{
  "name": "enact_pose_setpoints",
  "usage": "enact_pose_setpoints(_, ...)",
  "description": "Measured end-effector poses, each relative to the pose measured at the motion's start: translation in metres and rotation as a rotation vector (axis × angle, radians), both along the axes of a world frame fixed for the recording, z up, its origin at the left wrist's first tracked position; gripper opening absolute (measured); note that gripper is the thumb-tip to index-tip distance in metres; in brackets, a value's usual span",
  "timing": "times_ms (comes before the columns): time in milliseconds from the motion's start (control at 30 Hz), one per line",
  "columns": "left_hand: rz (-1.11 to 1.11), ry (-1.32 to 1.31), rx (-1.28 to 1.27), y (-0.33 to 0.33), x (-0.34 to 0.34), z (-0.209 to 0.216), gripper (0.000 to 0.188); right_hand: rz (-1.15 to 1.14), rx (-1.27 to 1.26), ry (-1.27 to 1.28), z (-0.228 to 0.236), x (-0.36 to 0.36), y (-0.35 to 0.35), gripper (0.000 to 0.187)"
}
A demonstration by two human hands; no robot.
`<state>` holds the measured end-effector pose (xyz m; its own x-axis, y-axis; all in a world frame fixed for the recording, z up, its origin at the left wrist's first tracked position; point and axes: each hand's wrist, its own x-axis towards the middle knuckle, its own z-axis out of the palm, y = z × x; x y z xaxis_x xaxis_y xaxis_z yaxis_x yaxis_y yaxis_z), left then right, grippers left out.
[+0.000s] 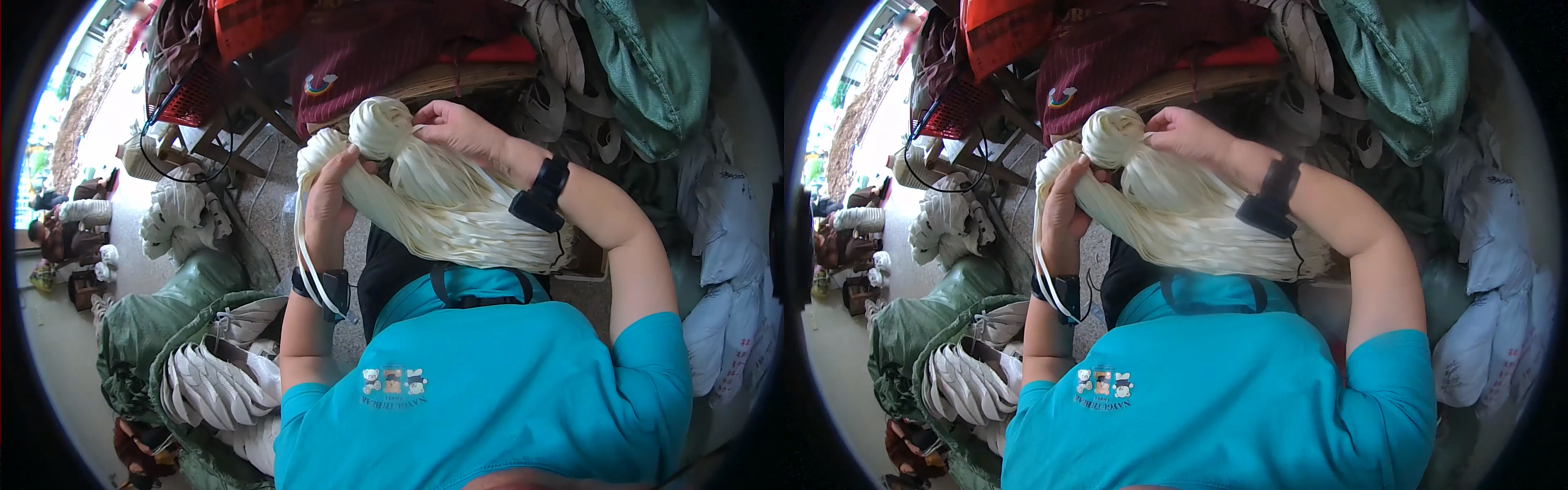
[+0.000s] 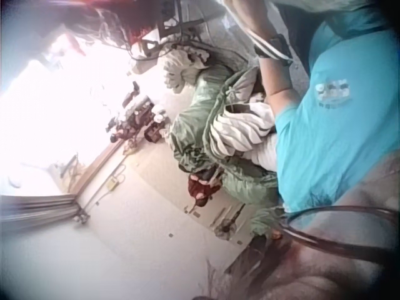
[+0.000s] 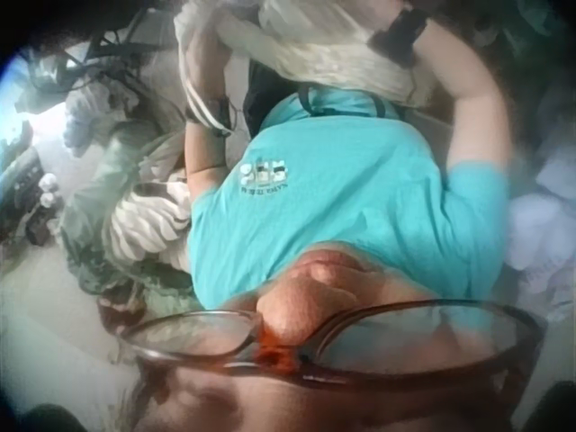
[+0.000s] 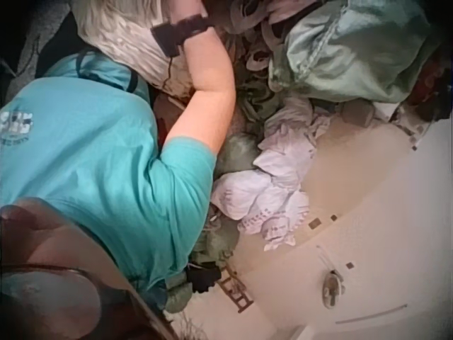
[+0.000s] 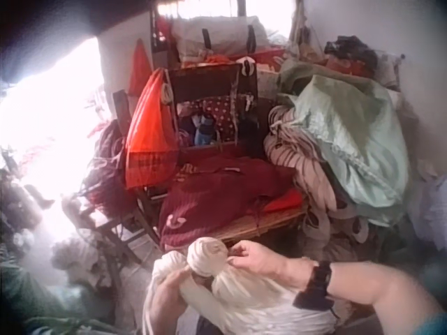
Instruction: The person gathers loose white yarn strands from a large green sack and manually twists them into a compact bundle. They repeatedly fold and twist the yarn to form a neat skein, then use a pair of scissors to trim the ends before tying the bundle securely.
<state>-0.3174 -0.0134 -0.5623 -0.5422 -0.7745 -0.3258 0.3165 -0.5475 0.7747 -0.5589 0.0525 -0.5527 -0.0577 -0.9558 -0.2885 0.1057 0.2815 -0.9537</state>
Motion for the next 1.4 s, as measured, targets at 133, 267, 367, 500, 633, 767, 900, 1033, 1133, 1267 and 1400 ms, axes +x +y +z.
enact_pose_setpoints(133,0.098,-0.053,0.014,0.004,0.008,-0.001,0.031,-0.020,-0.328,0.495,0.004,0.011,0.012,0.020)
enact_pose_setpoints(267,0.109,-0.109,-0.059,0.006,0.011,-0.005,0.028,0.134,-0.672,0.926,0.018,0.025,0.035,0.029)
enact_pose_setpoints(367,0.098,-0.164,-0.111,0.002,0.010,-0.018,0.028,0.252,-0.833,1.047,0.012,0.035,0.055,0.043)
enact_pose_setpoints(500,0.104,-0.183,-0.081,-0.001,0.004,-0.036,0.022,0.264,-0.852,1.163,0.005,0.040,0.073,0.049)
enact_pose_setpoints(633,0.016,-0.072,0.063,-0.008,0.010,-0.064,0.017,0.340,-0.887,1.203,0.012,0.042,0.081,0.046)
enact_pose_setpoints(767,-0.068,0.119,0.131,-0.016,0.017,-0.093,0.020,0.312,-1.008,1.149,0.013,0.036,0.078,0.034)
enact_pose_setpoints(900,-0.029,0.138,0.187,-0.011,0.013,-0.087,0.033,0.138,-0.835,0.914,0.018,0.029,0.057,0.020)
enact_pose_setpoints(1033,-0.035,0.225,0.237,-0.006,0.008,-0.071,0.031,0.069,-0.636,0.798,0.021,0.025,0.026,0.013)
enact_pose_setpoints(1133,-0.043,0.223,0.246,-0.005,0.009,-0.068,0.034,0.173,-0.653,0.814,0.013,0.021,0.008,0.011)
enact_pose_setpoints(1267,-0.005,0.188,0.288,-0.006,0.007,-0.068,0.034,0.243,-0.656,0.919,0.003,0.019,0.002,0.011)
enact_pose_setpoints(1400,-0.035,0.133,0.326,-0.009,0.005,-0.067,0.034,0.245,-0.665,0.929,0.003,0.022,0.000,0.008)
